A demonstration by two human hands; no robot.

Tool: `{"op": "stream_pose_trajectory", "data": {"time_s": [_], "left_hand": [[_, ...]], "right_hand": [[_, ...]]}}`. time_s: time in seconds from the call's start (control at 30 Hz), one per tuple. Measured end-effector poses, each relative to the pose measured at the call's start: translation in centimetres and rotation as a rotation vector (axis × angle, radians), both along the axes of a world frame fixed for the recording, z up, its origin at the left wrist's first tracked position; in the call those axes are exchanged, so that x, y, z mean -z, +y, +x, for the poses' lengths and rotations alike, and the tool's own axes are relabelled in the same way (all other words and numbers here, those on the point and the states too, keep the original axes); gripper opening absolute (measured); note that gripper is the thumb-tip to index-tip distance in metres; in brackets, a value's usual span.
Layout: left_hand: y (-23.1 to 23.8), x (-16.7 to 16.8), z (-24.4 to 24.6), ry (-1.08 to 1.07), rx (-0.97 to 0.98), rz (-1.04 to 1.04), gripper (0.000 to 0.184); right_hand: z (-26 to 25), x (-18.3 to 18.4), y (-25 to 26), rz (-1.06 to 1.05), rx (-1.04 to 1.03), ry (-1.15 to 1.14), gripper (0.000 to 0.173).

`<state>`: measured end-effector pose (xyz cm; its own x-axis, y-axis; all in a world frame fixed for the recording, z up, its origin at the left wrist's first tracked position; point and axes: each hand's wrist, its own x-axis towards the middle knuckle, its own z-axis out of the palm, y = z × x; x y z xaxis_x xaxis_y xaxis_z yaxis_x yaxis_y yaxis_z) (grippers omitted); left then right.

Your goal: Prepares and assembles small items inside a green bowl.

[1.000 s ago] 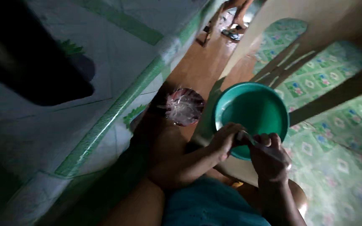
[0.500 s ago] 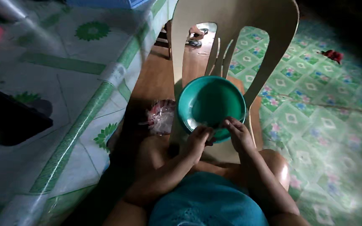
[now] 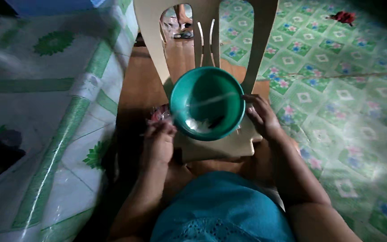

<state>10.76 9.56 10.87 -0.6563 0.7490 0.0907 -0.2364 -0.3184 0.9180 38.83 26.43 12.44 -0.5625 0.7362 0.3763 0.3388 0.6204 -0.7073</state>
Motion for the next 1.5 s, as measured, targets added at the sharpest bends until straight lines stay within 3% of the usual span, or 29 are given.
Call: {"op": "stream_pose_trajectory", "data": {"time_s": [0.1, 0.17, 0.23, 0.3, 0.37, 0.53, 0.73, 0.8, 0.9, 0.97, 1.1, 1.27, 1.33, 1.5], "left_hand": [[1.8, 1.0, -4.8, -0.064, -0.277, -0.04, 0.014], [3.1, 3.4, -8.0, -0.08, -0.397, -0.142, 0.023], [3.7, 7.0, -10.9, 0.041, -0.389, -0.367, 0.049], [3.5, 9.5, -12.3, 0.113, -0.341, -0.622, 0.082], [3.8, 10.2, -12.3, 0.031, -0.316, -0.674, 0.089], [3.3, 10.6, -11.9, 0.103, -0.27, -0.678, 0.076], [3.0, 10.1, -11.8, -0.14, -0.249, -0.566, 0.052], [3.0, 9.9, -11.2, -0.065, -0.194, -0.492, 0.056], [2.9, 8.1, -8.5, 0.284, -0.124, -0.438, 0.063], [3.2, 6.8, -6.4, 0.373, -0.081, -0.43, 0.068], [5.5, 5.6, -3.1, 0.253, -0.037, -0.43, 0.085], [7.8, 6.5, -0.6, 0.16, -0.246, -0.392, 0.062], [7.8, 6.8, 0.7, 0.126, -0.281, -0.366, 0.061], [7.1, 6.7, 2.3, 0.115, -0.242, -0.398, 0.07]], "right_hand": [[2.7, 1.8, 1.3, -0.03, 0.184, -0.228, 0.028], [3.5, 4.9, 2.0, -0.006, 0.09, -0.415, 0.018], [2.6, 6.7, 1.4, -0.013, -0.061, -0.539, 0.018], [0.8, 5.8, 0.1, -0.113, -0.161, -0.742, 0.031], [-0.4, 6.0, -0.6, -0.065, -0.169, -0.86, 0.034], [-0.5, 8.5, -2.5, 0.205, -0.3, -0.613, 0.016], [-2.3, 9.5, -4.1, 0.144, -0.375, -0.819, 0.042], [-2.2, 9.5, -4.0, 0.119, -0.4, -0.809, 0.044], [-1.5, 9.6, -4.2, 0.175, -0.436, -0.737, 0.043], [-0.9, 9.9, -4.4, 0.236, -0.45, -0.677, 0.04], [0.2, 11.1, -5.0, 0.425, -0.43, -0.516, 0.03], [1.1, 11.2, -6.3, 0.414, -0.358, -0.532, 0.037], [1.4, 11.4, -6.9, 0.397, -0.31, -0.569, 0.042], [2.3, 12.6, -7.6, 0.507, -0.29, -0.423, 0.025]]}}
